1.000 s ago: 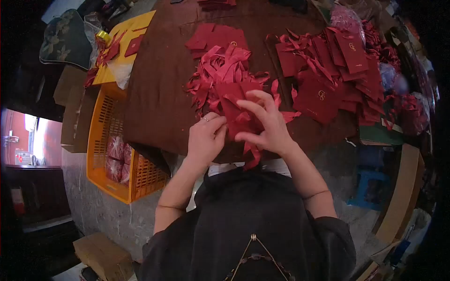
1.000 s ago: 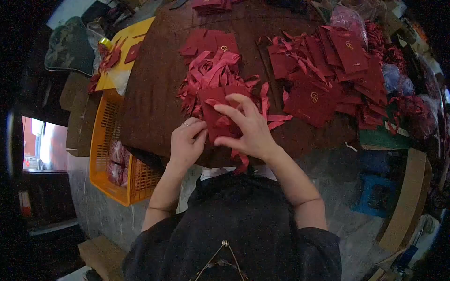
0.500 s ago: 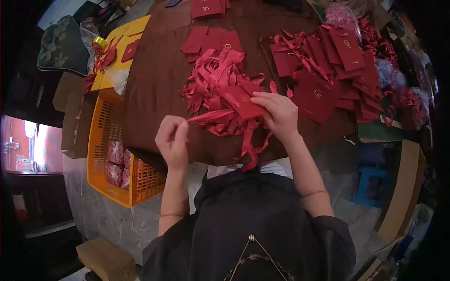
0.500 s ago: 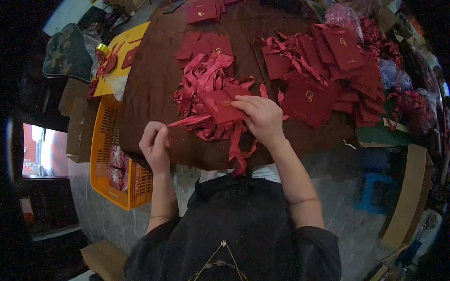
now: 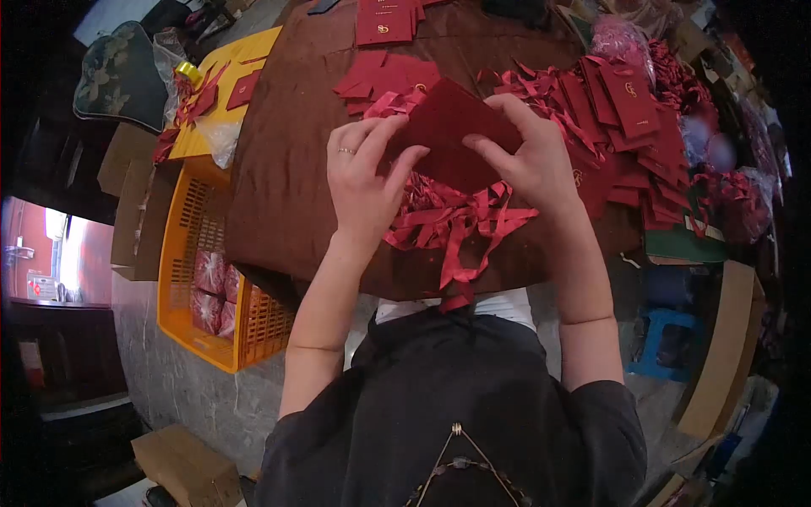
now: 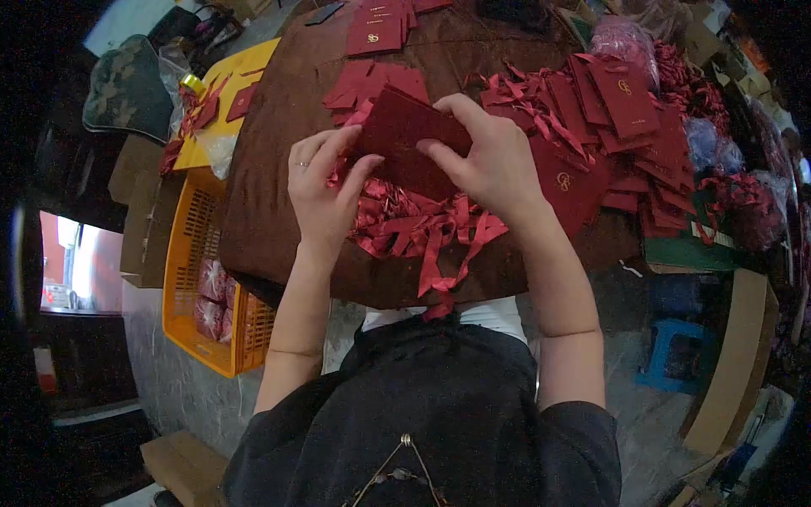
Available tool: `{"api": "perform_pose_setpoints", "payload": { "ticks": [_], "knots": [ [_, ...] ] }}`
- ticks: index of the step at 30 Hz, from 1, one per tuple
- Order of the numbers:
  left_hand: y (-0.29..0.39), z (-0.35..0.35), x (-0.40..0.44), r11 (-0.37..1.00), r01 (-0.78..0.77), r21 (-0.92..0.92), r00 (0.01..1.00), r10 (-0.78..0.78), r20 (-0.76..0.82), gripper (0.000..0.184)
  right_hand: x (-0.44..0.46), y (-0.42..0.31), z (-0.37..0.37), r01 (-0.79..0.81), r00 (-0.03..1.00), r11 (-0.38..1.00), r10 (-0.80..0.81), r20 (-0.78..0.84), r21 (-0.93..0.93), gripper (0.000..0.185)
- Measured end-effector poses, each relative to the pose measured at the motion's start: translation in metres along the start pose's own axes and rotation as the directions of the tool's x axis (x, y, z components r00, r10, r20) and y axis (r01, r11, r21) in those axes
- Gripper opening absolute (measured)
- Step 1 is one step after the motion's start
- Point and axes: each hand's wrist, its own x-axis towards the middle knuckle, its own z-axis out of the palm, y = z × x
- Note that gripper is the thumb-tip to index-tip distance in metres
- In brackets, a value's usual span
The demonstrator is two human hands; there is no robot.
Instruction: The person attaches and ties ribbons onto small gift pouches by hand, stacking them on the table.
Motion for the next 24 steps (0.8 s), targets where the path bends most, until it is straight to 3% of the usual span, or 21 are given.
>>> {"api": "perform_pose_setpoints", "payload": {
  "ticks": [3, 4, 6, 7, 9, 12, 15, 18, 19, 20, 23, 24],
  "knots": [
    [0.004, 0.003, 0.011, 0.969, 0.134, -0.207, 0.990, -0.139, -0.011, 0.032, 0.007, -0.006, -0.007, 0.014, 0.998, 0.997, -0.018, 0.058, 0.080, 0.037],
    [0.020, -0.008, 0.018, 0.906, 0.362, -0.220, 0.931, -0.338, 0.138, 0.027, 0.006, -0.006, -0.008, -0.007, 0.999, 0.997, 0.003, 0.054, 0.070, 0.037],
    [0.005, -0.007, 0.017, 0.770, 0.523, -0.366, 0.851, -0.442, 0.285, 0.026, 0.007, -0.004, -0.007, -0.055, 0.982, 0.936, -0.011, 0.186, 0.347, 0.033],
    [-0.008, -0.004, 0.013, 0.722, 0.540, -0.432, 0.841, -0.451, 0.298, 0.021, 0.007, 0.005, -0.001, 0.062, 0.992, 0.928, -0.098, 0.079, 0.367, 0.029],
    [-0.023, -0.014, 0.002, 0.700, 0.588, -0.404, 0.808, -0.520, 0.275, 0.021, 0.006, 0.016, -0.012, -0.081, 0.996, 0.920, 0.093, -0.012, 0.384, 0.027],
    [-0.052, -0.020, -0.025, 0.736, 0.606, -0.300, 0.794, -0.580, 0.182, 0.020, -0.005, 0.061, -0.021, -0.137, 0.975, 0.985, 0.116, -0.190, -0.101, 0.019],
    [-0.059, -0.020, -0.044, 0.739, 0.622, -0.259, 0.780, -0.613, 0.124, 0.019, -0.017, 0.113, 0.012, -0.237, 0.972, 0.881, 0.216, -0.097, -0.409, 0.025],
    [-0.060, -0.018, -0.055, 0.709, 0.633, -0.312, 0.770, -0.620, 0.154, 0.022, -0.018, 0.151, 0.050, -0.274, 0.955, 0.746, 0.284, -0.082, -0.608, 0.030],
    [-0.045, -0.019, -0.049, 0.639, 0.652, -0.409, 0.737, -0.661, 0.142, 0.025, -0.013, 0.154, 0.062, -0.334, 0.921, 0.647, 0.377, -0.093, -0.685, 0.032],
    [-0.037, -0.020, -0.046, 0.561, 0.658, -0.502, 0.701, -0.701, 0.136, 0.028, -0.011, 0.159, 0.067, -0.329, 0.923, 0.651, 0.374, -0.089, -0.684, 0.032],
    [-0.042, -0.035, -0.051, 0.539, 0.696, -0.474, 0.672, -0.722, 0.165, 0.028, -0.011, 0.167, 0.076, -0.279, 0.935, 0.623, 0.348, -0.060, -0.731, 0.029],
    [-0.028, -0.042, -0.043, 0.452, 0.731, -0.510, 0.622, -0.750, 0.226, 0.028, -0.008, 0.170, 0.077, -0.268, 0.939, 0.634, 0.339, -0.052, -0.725, 0.026]
  ]
}}
